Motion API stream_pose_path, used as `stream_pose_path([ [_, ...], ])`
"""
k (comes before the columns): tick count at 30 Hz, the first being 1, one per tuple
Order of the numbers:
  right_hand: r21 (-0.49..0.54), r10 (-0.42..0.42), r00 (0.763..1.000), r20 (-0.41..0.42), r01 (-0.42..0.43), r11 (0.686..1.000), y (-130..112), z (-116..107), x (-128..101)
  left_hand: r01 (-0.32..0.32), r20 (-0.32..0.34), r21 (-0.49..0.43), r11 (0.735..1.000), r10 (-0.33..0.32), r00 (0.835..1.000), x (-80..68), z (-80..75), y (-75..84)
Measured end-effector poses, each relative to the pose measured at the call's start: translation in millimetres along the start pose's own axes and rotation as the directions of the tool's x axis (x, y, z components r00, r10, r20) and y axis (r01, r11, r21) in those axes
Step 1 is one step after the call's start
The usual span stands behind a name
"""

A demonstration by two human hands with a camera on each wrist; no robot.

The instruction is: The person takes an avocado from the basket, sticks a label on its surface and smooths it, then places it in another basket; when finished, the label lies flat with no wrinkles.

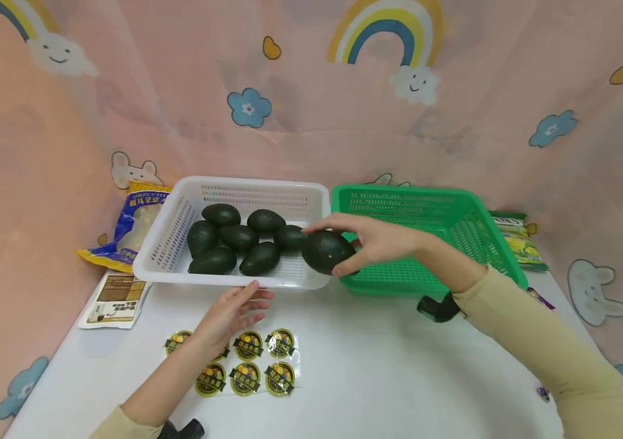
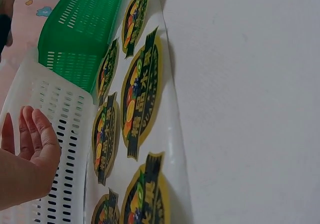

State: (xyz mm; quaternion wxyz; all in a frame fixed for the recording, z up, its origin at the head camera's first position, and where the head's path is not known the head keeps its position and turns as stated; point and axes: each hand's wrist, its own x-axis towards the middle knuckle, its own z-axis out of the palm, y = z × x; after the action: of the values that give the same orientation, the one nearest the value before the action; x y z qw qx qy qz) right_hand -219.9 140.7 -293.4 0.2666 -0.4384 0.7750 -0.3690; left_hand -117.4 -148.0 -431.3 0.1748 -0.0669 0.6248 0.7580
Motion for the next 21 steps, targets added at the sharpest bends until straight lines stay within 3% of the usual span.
stream_pose_path([
  [4,0.032,0.038,0.999,0.009,-0.038,0.999,6,31,-37,0.002,0.006,-0.01,1.0,-0.002,1.0,0.1,-0.7,0.2],
  [8,0.017,0.075,0.997,0.023,-0.075,0.997,25,63,-59,0.003,0.01,-0.018,1.0,-0.003,1.0,0.6,-1.4,0.4],
  [14,-0.081,0.105,0.995,0.001,-0.104,0.991,63,97,-66,-0.002,0.01,-0.013,1.0,0.002,1.0,1.4,-2.0,0.3],
  [21,-0.079,0.096,0.995,-0.001,-0.095,0.992,84,114,-64,0.005,0.01,-0.015,1.0,-0.005,1.0,1.8,-1.4,0.0],
])
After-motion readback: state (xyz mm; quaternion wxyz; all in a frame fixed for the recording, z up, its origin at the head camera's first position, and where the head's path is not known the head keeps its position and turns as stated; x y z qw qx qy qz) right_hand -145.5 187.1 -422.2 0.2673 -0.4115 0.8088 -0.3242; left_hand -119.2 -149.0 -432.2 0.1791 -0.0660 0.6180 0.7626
